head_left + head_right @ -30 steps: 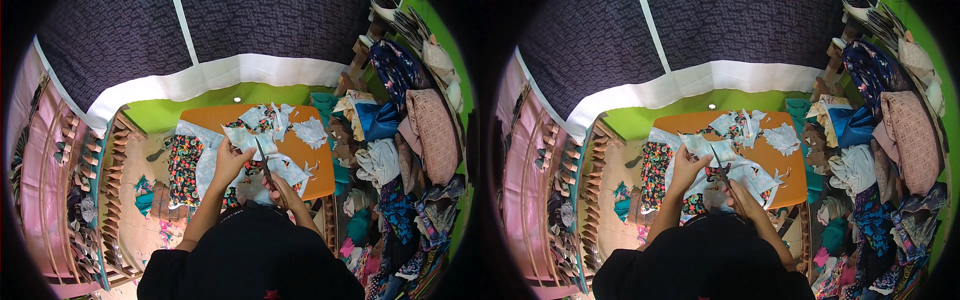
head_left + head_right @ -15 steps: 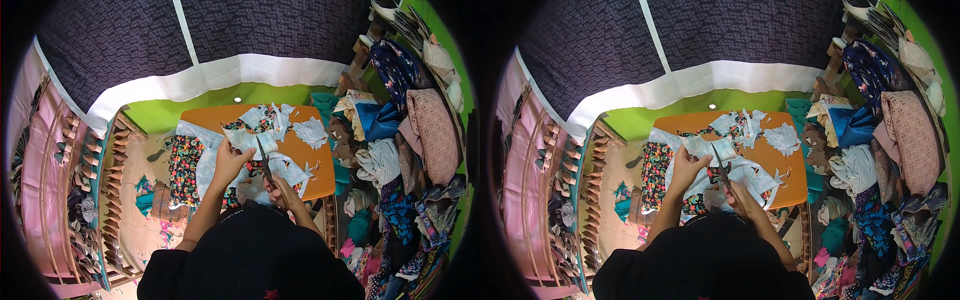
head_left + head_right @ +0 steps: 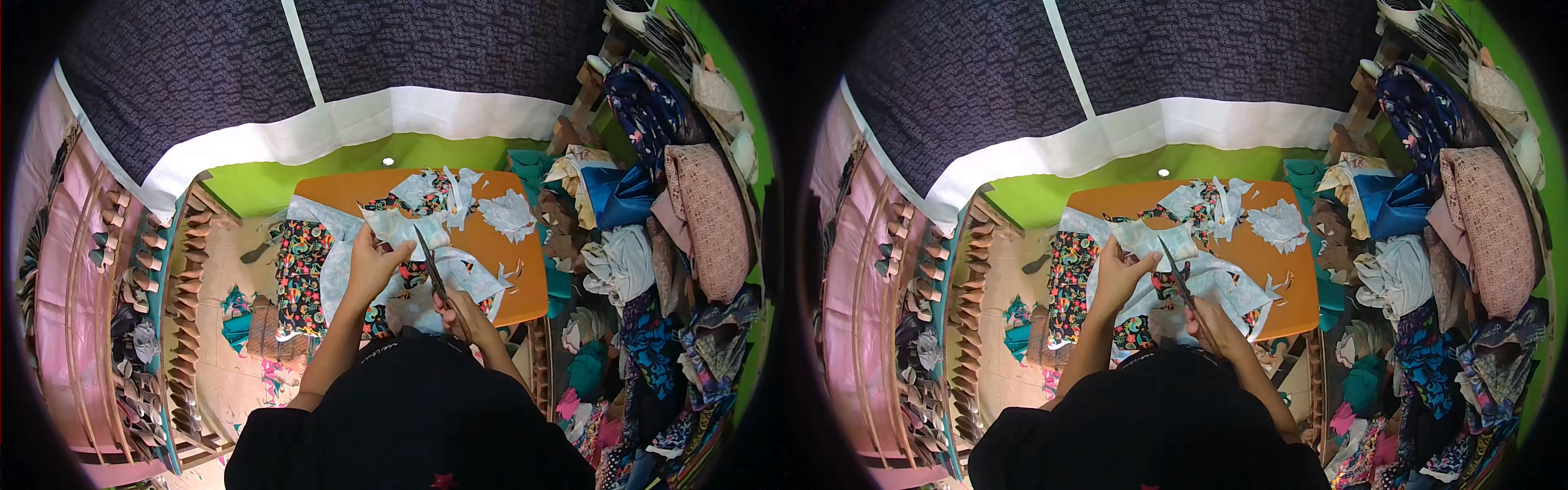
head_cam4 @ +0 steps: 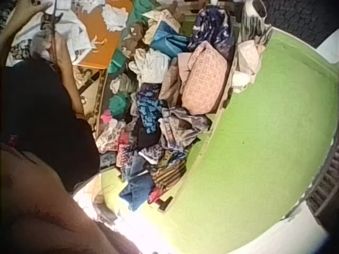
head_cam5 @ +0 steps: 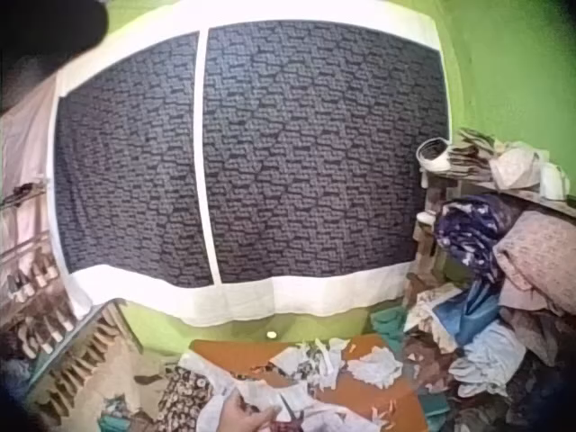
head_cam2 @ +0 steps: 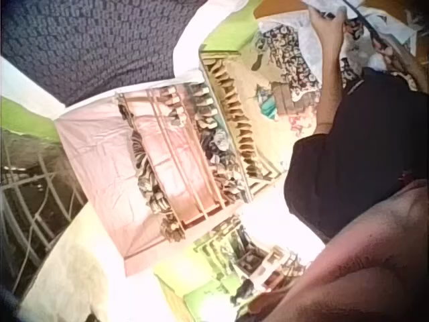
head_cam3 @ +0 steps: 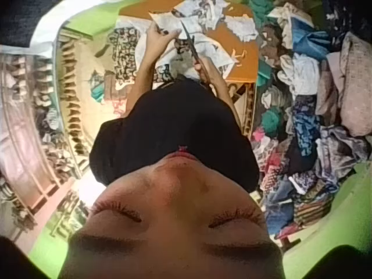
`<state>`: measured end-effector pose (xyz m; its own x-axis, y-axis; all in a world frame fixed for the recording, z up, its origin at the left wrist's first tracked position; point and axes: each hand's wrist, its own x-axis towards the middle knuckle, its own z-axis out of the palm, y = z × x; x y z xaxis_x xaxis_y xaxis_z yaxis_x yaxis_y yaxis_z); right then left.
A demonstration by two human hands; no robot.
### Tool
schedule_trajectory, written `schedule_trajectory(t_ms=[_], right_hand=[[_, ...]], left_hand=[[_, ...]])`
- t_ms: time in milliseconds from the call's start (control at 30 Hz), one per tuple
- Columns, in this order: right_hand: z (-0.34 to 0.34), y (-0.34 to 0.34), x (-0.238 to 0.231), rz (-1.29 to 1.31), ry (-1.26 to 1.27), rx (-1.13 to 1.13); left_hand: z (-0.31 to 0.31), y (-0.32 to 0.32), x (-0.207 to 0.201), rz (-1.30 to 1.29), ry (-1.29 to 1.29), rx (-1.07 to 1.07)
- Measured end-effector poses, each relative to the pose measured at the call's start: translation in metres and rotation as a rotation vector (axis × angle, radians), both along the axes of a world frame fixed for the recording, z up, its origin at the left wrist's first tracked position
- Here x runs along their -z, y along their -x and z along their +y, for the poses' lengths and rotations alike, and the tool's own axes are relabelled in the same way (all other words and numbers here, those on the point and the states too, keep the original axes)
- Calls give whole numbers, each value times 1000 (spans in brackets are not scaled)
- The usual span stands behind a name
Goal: Cutting pieces of floral and solid-colored fabric using large scissors on a wooden table.
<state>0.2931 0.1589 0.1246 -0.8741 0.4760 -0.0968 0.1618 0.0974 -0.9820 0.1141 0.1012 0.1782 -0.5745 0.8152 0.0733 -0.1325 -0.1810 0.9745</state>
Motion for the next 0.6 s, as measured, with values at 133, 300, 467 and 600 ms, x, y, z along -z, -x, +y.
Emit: schedule_trajectory(t_ms=[133, 300, 467, 600], right_hand=[[1, -1, 8, 12, -46, 6], [1, -1, 2, -43, -79, 35], [2, -2, 10, 34, -207, 20], [0, -1, 6, 17, -173, 45]], left_hand=[[-1, -1, -3, 17, 12, -4], [0, -2, -3, -11, -6, -4], [-1, 0, 0, 0, 25, 0], [-1, 0, 2, -18, -8, 3]])
